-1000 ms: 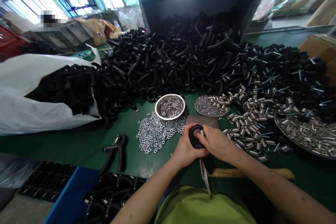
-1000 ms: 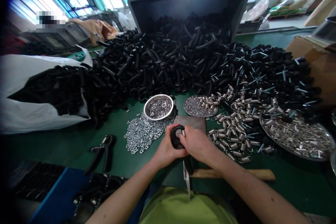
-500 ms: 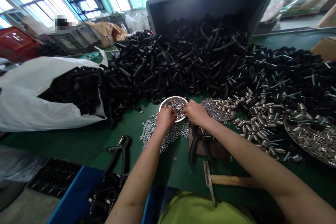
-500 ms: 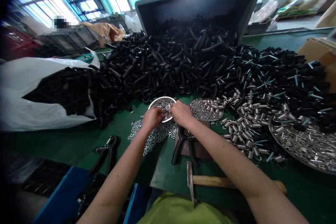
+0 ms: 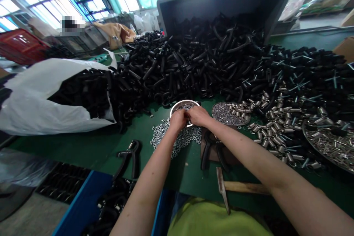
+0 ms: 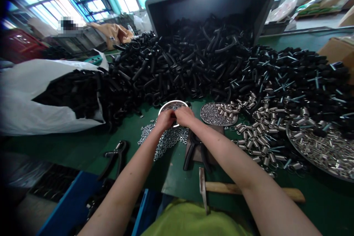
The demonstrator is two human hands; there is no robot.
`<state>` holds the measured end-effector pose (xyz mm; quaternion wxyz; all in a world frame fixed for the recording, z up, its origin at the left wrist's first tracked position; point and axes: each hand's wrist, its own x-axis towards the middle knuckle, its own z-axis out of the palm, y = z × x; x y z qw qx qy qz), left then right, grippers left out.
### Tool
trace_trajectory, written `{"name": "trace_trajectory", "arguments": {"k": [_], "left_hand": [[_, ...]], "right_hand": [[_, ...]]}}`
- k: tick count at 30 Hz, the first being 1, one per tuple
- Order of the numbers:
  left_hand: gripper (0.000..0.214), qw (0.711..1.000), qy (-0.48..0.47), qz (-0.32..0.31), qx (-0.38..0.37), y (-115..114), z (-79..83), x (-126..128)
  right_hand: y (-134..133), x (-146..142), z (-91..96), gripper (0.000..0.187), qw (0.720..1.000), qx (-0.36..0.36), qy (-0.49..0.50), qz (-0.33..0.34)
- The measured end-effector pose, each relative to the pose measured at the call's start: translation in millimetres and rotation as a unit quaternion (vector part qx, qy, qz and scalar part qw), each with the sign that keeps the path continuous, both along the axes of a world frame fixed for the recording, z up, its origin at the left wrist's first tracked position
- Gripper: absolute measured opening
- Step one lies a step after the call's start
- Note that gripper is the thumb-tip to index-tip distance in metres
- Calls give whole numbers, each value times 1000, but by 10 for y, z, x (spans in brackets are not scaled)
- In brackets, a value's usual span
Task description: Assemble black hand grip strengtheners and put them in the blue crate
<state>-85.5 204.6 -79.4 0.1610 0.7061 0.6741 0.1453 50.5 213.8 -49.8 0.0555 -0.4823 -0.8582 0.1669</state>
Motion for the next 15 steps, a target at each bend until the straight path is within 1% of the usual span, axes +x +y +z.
{"name": "trace_trajectory", "arguments": {"k": [2,4,8,12,15], "left_hand": [[11,1000,13,-9,-10,10,8,8],[8,999,27,-11,-19,15,9,20],[13,999,47,-12,-22,11,-2,17],[17,997,58,-36,-26,16,3,-20],[15,995,71,-63,-43,34,48,-23]], "right_hand": [[11,64,19,16,999,-3,44,-10],[2,161,43,20,996,-5,89,-26],[-141,502,63,26,986,-24,157,-50],[-394,918,2,20,983,-43,169,-59],[-549,1096,-78,17,985,-38,155,-64]]}}
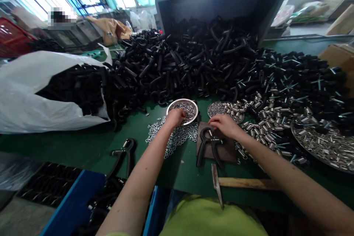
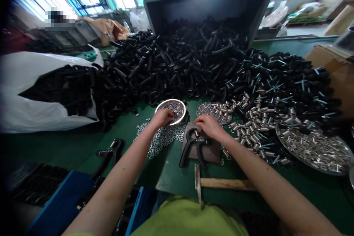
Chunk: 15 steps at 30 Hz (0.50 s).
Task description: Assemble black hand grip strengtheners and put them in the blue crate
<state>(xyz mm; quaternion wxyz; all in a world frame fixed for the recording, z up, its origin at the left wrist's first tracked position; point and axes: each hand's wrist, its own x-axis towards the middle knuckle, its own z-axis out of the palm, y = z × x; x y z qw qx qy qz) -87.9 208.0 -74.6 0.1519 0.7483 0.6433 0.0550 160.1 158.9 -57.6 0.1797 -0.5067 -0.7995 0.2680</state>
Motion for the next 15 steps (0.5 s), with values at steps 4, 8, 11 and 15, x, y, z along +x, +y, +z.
{"name": "trace_trajectory", "arguments": {"k": [4,8,11,15], "left_hand": [[12,999,27,-17,-16,6,71,32],[14,999,33,-18,-12,-22,54,29],[16,999,24,-23,-9,-32,3,-6],[20,999,6,-44,-10,2,-29,-49]], "right_hand": [[-86,14,-63,16,999,30,-34,1],[-96,-65,-35,17,994,58,-87,15],[-133,-146,19,19,987,79,-134,45],[-212,-258,72,17,974,108,-183,80]]}}
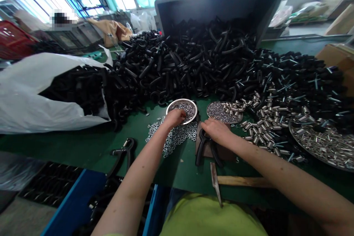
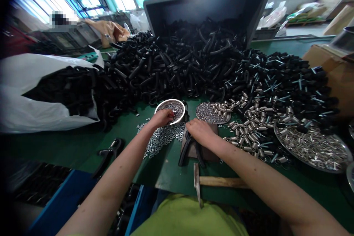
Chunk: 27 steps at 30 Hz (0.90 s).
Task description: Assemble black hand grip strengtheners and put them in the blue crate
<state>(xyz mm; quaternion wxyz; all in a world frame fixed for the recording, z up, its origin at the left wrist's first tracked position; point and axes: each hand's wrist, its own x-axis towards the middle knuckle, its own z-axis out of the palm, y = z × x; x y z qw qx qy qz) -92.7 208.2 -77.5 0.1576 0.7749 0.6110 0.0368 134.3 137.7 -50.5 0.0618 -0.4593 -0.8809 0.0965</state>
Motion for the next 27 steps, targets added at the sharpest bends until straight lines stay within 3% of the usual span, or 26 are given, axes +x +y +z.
{"name": "trace_trajectory", "arguments": {"k": [4,8,12,17,20,24,27], "left_hand": [[17,1000,-9,-13,-8,41,10,-10],[11,1000,-20,-14,-7,37,15,3],[7,999,-43,6,4,11,28,5],[10,995,-75,62,33,-49,144,-13],[14,984,-163,67,26,-208,219,76],[18,923,-383,2,-32,-619,174,397],[18,922,-384,-36,-36,-914,66,651]], "right_hand": [[-56,33,10,19,1000,16,-22,0],[-206,243,6,21,999,31,8,-12],[-483,520,8,20,994,46,98,-34],[-913,795,-10,20,991,8,122,-49],[-1210,876,-54,19,992,-35,115,-45],[-1535,889,-141,24,995,-73,61,-37],[-1640,854,-223,20,997,-58,21,-49]]}}
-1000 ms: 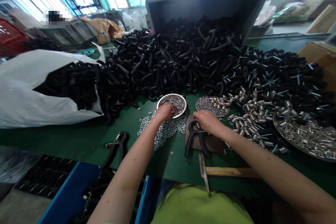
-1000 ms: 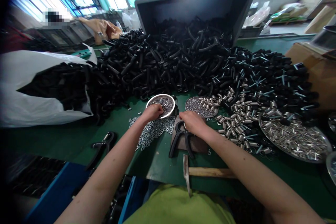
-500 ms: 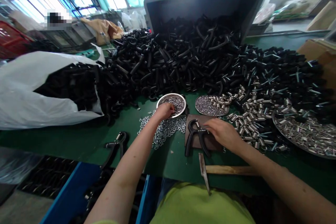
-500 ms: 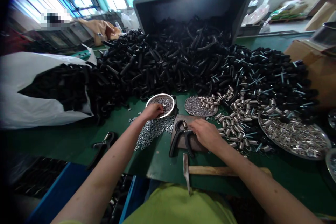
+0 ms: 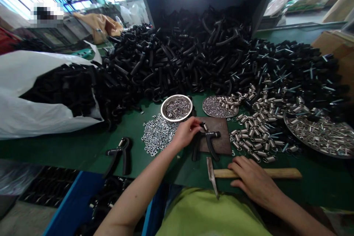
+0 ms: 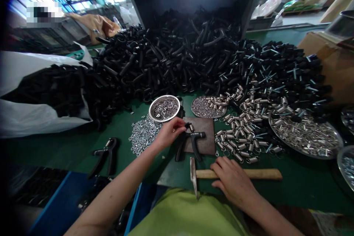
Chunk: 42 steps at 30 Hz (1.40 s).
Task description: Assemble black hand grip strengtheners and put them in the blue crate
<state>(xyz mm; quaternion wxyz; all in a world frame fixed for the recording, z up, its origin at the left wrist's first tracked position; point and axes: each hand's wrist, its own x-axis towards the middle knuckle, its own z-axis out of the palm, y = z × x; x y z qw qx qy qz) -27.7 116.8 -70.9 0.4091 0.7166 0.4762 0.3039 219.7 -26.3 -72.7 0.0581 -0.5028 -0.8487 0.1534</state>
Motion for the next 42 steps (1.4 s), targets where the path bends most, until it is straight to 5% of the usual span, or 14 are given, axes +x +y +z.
{"name": "trace_trajectory", "arguments": {"k": [6,12,19,25,29,34,38,42], "left_hand": [[12,986,119,5,113,-169,-109,157],[14,962,186,-22,198,-187,-146,128],[21,920,272,-84,271,-248,-165,103],[24,914,272,-94,286,-267,-157,113],[21,925,255,-93,266,-258,-171,141],[28,968,147,-4,202,-355,-206,125],[49,972,135,88,172,-536,-231,109],[42,972,167,91,141,-620,-225,116]], "right_hand": [[-22,-3,-39,8,999,-41,10,-5],[30,65,306,21,977,-160,141,3],[682,-163,440,39,959,7,250,-137],[1074,-249,193,38,979,-7,153,-133],[984,-222,311,38,977,11,167,-136],[714,-264,538,39,968,61,210,-125],[588,-310,390,41,989,45,94,-105],[500,-282,263,41,994,37,56,-90]]}}
